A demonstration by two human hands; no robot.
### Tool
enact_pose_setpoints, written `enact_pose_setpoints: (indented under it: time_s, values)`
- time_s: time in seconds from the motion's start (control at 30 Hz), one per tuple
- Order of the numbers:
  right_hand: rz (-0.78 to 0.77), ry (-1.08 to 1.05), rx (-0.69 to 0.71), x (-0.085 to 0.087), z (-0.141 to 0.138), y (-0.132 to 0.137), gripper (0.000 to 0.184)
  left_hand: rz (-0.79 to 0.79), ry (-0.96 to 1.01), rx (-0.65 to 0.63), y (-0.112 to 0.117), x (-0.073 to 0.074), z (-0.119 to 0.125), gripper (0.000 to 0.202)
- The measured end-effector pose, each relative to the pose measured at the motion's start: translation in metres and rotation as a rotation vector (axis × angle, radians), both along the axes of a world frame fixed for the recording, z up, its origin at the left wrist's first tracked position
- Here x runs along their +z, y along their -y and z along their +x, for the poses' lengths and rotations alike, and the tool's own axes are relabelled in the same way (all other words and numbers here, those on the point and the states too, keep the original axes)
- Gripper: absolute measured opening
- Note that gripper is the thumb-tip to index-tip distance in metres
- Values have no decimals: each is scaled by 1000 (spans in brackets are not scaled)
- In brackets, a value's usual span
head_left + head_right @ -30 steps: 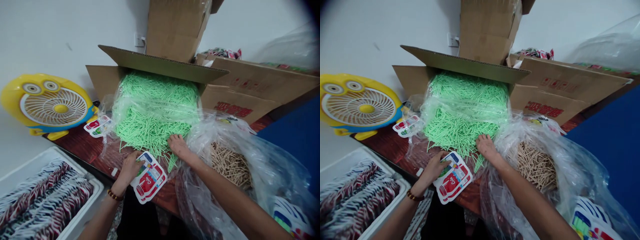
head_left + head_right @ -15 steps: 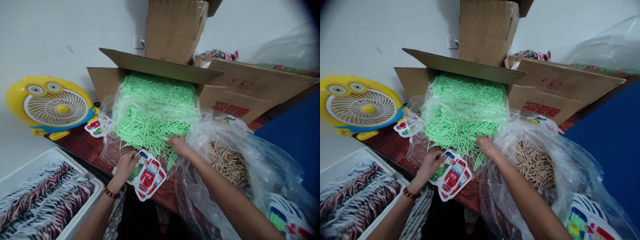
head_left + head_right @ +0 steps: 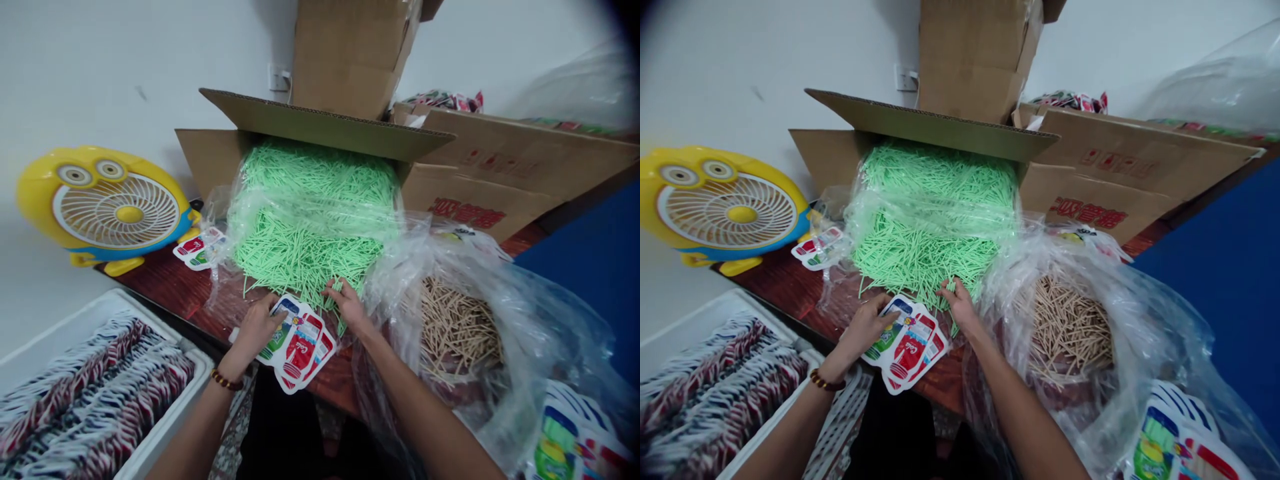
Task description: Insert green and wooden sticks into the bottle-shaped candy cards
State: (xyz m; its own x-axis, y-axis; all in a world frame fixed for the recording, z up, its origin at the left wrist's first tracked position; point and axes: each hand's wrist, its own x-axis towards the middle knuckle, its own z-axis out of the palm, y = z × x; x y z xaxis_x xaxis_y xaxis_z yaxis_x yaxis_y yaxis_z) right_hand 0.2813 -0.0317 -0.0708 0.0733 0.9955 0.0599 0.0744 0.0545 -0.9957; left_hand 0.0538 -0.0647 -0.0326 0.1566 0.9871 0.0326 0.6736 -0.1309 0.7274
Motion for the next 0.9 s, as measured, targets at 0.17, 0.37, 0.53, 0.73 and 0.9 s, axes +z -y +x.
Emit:
enact_pose_setpoints:
  time_s: [0.17, 0.37, 0.53, 0.73, 0.9]
  values:
    - [11, -21, 15, -3, -2, 7, 30, 9, -11, 5, -2, -8, -1, 21]
    - [23, 50, 72, -5, -10, 16, 14, 82, -44, -1, -1, -8, -2, 27]
    - [46, 74, 37, 2, -9, 15, 18, 62, -48, 57, 3, -3, -4, 26]
    - [9, 108, 30, -1, -8, 15, 19, 122, -3, 92, 5, 2, -6, 24]
    - [7, 76, -8, 12, -3, 14, 26, 64, 304, 201, 15, 20, -17, 25]
